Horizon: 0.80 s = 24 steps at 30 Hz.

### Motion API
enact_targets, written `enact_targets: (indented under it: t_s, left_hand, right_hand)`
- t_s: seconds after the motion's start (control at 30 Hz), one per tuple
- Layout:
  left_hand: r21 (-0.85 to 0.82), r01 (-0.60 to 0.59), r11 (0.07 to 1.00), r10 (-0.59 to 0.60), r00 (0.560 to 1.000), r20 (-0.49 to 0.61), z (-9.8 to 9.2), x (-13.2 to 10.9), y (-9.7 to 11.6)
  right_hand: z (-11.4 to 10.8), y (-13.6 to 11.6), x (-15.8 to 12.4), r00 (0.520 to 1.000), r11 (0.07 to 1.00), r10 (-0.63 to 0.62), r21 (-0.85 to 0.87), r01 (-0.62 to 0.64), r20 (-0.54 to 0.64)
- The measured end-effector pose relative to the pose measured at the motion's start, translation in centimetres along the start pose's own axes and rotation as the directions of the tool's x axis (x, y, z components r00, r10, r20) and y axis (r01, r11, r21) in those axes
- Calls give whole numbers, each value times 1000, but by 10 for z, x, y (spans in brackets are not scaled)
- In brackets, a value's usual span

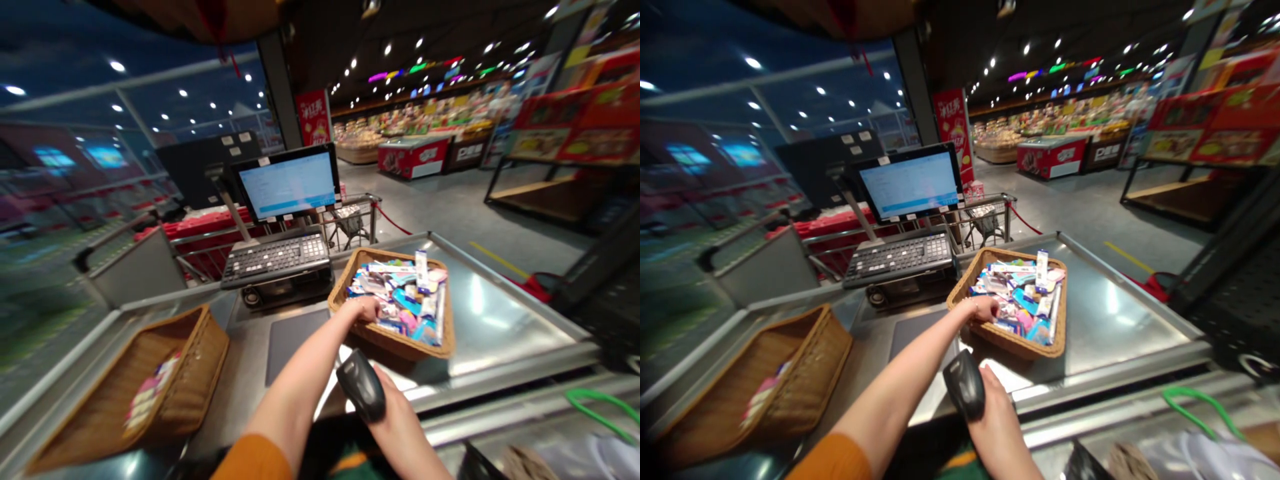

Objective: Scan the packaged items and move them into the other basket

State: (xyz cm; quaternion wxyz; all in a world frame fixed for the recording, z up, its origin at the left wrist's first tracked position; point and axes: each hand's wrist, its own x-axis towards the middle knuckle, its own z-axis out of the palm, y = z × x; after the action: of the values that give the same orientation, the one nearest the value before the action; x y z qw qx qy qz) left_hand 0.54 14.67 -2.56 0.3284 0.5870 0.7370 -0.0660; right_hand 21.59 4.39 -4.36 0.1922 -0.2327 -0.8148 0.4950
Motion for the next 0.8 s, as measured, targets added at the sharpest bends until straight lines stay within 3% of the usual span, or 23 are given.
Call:
enact_targets:
  t_s: [0.17,0.3,0.43,0.57,0.63,0.7,0.73,0.77,0.8]
  left_hand:
    - [-87,-5,996,-3,995,-95,-2,-12,-2]
    - [-181,-61,982,12,966,-258,-1,-28,4]
    - [-308,-107,945,-70,855,-513,4,-51,8]
    - [-514,-182,838,-249,712,-657,16,-80,-5]
    - [-617,-226,754,-354,650,-672,31,-95,-19]
    - [-719,-253,647,-461,621,-633,52,-110,-34]
    - [-796,-272,541,-529,625,-574,64,-118,-41]
    - [-908,-360,216,-638,652,-410,77,-124,-49]
    - [-923,-372,100,-672,659,-339,90,-131,-55]
  right_hand:
    - [-1,-3,3,1000,1000,-6,19,6,21]
    - [-1,-5,6,998,999,-21,36,19,53]
    - [3,4,9,999,1000,20,17,-20,37]
    - [5,5,11,997,999,-4,53,0,76]
    - [3,1,12,994,999,-24,50,19,103]
    - [2,-4,13,994,999,-28,40,23,109]
    - [2,-5,14,994,999,-29,42,24,105]
    - [3,-6,14,995,999,-27,48,23,100]
    - [4,-7,15,995,998,-25,54,20,97]
